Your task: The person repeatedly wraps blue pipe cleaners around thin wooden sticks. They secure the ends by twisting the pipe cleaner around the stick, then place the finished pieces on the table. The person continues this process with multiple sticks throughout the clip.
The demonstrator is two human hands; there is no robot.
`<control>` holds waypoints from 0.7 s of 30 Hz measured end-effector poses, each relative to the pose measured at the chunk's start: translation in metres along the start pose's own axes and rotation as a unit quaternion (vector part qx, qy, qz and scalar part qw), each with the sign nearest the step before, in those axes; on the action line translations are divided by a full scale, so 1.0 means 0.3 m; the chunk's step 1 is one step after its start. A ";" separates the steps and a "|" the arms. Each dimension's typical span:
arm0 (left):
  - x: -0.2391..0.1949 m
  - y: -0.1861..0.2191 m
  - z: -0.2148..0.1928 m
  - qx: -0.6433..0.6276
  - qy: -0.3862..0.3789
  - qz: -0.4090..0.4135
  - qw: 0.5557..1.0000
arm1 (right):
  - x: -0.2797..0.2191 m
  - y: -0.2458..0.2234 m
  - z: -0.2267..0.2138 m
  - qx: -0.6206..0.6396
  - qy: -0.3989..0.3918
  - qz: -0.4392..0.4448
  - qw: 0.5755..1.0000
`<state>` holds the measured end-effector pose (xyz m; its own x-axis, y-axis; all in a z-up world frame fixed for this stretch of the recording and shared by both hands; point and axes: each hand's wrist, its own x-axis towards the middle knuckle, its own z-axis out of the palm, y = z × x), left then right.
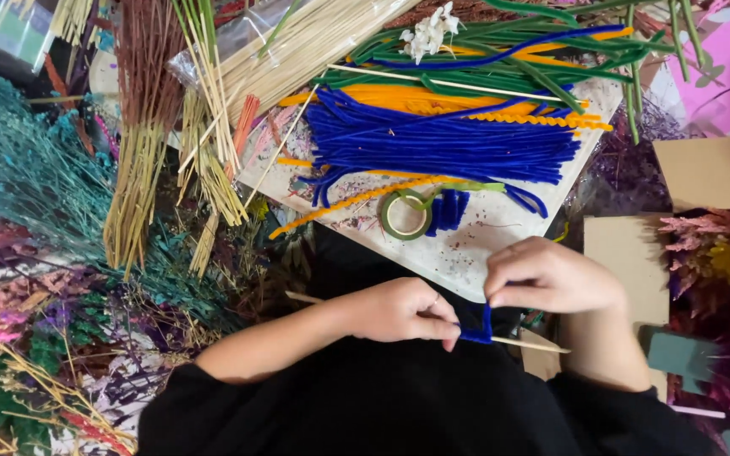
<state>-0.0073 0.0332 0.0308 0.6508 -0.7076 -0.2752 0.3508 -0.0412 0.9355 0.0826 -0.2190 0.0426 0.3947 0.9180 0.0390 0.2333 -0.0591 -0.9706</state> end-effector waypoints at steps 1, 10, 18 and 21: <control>0.005 -0.006 0.001 0.062 0.011 -0.012 0.998 | 0.015 -0.064 -0.007 -0.078 0.002 0.003 0.997; -0.085 0.049 -0.017 0.203 0.296 0.078 0.930 | 0.017 -0.121 0.124 -0.337 0.152 0.022 0.929; -0.032 0.025 -0.054 0.272 0.062 -0.041 0.959 | 0.030 -0.134 0.055 -0.207 0.087 0.002 0.975; -0.020 0.009 -0.092 0.357 0.224 -0.006 0.907 | 0.006 -0.140 0.136 -0.391 0.146 0.035 0.908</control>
<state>0.0083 0.0569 0.0290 0.9139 -0.3535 -0.1998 -0.0616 -0.6070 0.7923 0.0371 -0.1989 0.0738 0.6252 0.7649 0.1549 0.7128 -0.4788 -0.5125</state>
